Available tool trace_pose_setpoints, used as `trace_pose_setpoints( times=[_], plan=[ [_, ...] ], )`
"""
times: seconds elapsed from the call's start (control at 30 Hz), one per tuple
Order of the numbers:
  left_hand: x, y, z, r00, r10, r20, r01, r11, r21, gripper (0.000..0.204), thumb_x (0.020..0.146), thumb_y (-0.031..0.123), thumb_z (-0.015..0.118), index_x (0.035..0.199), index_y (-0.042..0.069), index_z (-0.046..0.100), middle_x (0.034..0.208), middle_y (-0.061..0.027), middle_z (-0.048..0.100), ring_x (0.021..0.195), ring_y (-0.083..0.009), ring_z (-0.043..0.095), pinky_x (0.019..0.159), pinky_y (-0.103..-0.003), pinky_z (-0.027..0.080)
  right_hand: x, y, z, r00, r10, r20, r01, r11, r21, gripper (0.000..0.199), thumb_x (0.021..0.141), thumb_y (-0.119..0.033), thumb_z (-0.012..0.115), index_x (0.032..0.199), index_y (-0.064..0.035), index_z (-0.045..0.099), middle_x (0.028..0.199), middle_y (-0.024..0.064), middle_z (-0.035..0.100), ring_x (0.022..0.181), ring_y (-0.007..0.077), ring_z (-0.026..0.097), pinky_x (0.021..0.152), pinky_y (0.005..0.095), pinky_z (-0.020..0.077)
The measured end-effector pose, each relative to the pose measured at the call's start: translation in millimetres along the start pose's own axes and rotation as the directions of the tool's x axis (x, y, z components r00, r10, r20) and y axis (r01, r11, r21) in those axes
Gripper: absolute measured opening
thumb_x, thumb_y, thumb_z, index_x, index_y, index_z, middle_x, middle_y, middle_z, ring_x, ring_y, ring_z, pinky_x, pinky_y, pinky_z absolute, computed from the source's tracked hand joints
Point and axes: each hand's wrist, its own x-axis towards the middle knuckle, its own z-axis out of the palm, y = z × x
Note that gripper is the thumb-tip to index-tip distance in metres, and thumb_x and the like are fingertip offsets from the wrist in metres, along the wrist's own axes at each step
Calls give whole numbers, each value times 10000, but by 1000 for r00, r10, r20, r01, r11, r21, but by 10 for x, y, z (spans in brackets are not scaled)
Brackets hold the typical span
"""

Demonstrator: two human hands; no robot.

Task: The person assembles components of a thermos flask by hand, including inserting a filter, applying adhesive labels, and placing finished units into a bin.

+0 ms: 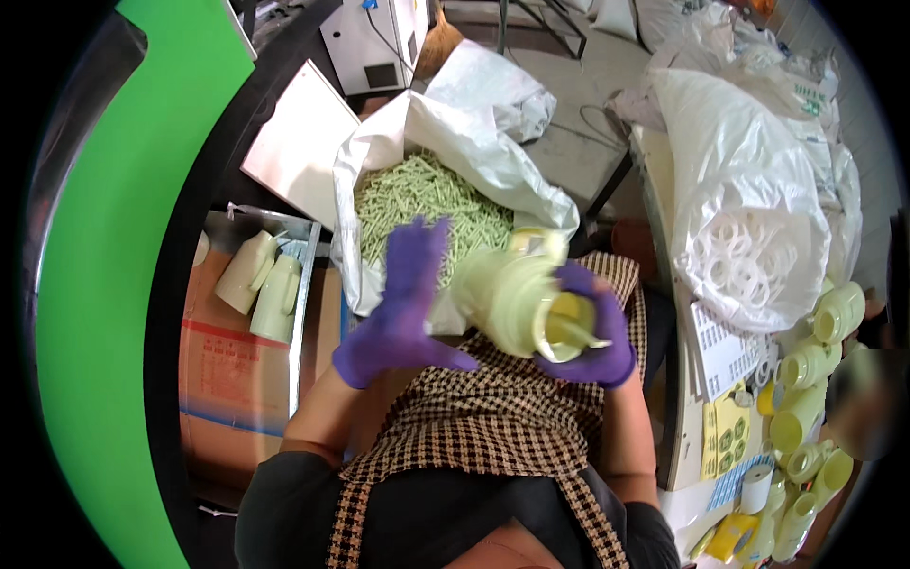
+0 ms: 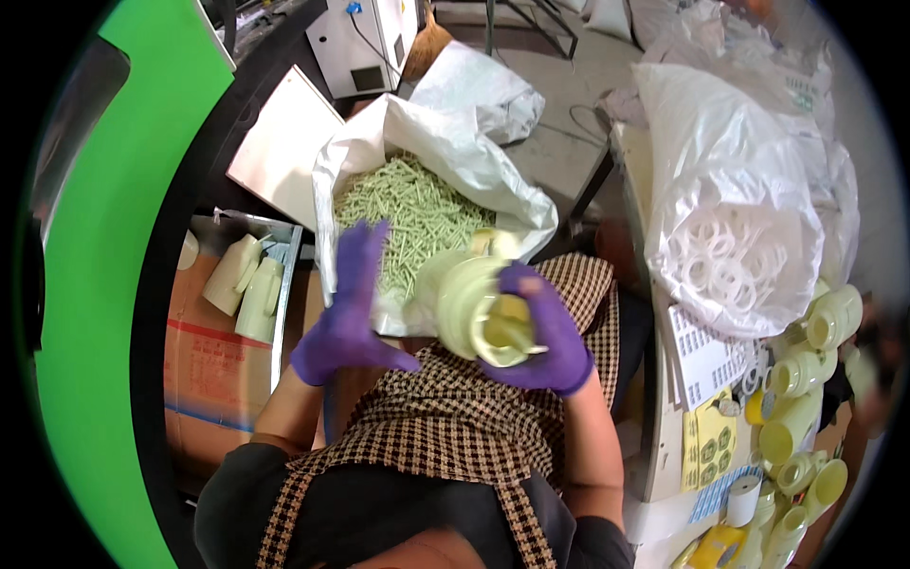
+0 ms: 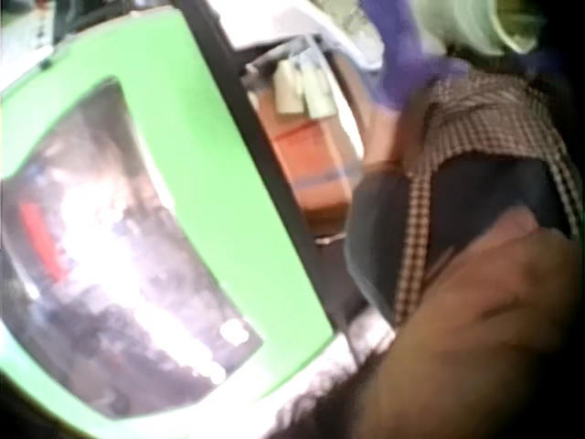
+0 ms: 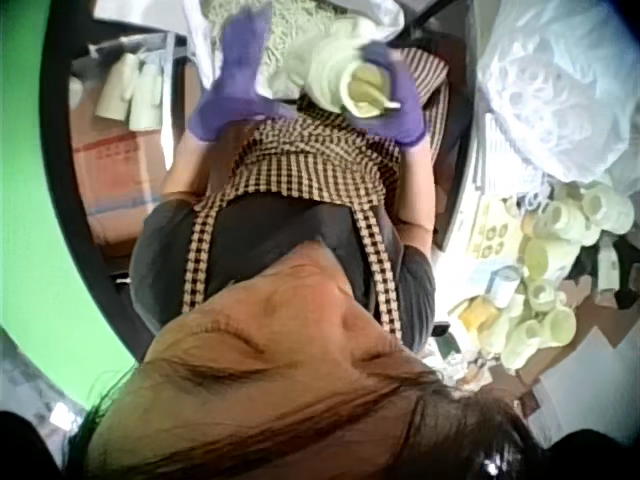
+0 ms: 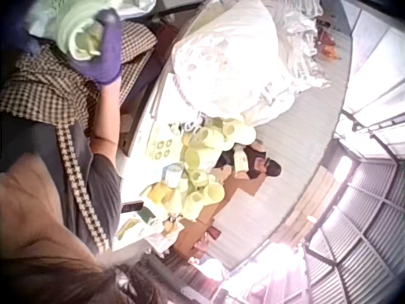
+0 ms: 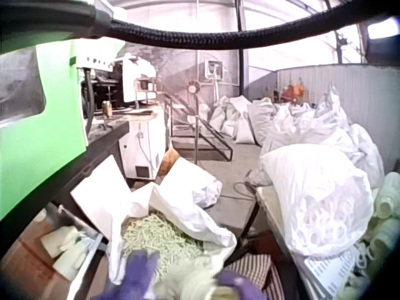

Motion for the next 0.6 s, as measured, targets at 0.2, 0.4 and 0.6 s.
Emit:
trace_pose_setpoints(
  times=[0.2,0.4,0.6],
  plan=[
    [43,-70,683,980,197,-11,-198,977,-74,1300,585,514,940,1564,-42,290,1534,-208,453,1463,-444,362,1218,-570,269,-5,-10,420,956,-274,-103,251,949,-190,1052,706,-259,941,1544,1,360,1280,194,606,1178,382,619,1024,499,498],
    [-97,42,851,984,124,-126,-134,988,-74,1015,590,429,955,1418,6,547,1366,-179,605,1294,-400,544,1131,-530,394,-830,-262,536,993,8,-122,-53,925,-376,669,708,-315,915,1285,-112,645,1227,122,651,943,270,695,745,387,572],
    [11,187,999,961,269,-67,-273,959,-72,847,626,482,905,1321,64,658,1320,-121,647,1214,-331,615,1086,-531,444,-861,-215,749,950,311,-5,-259,782,-567,460,760,-354,800,1176,-199,676,1112,47,664,660,249,679,571,378,543]
  ],
)
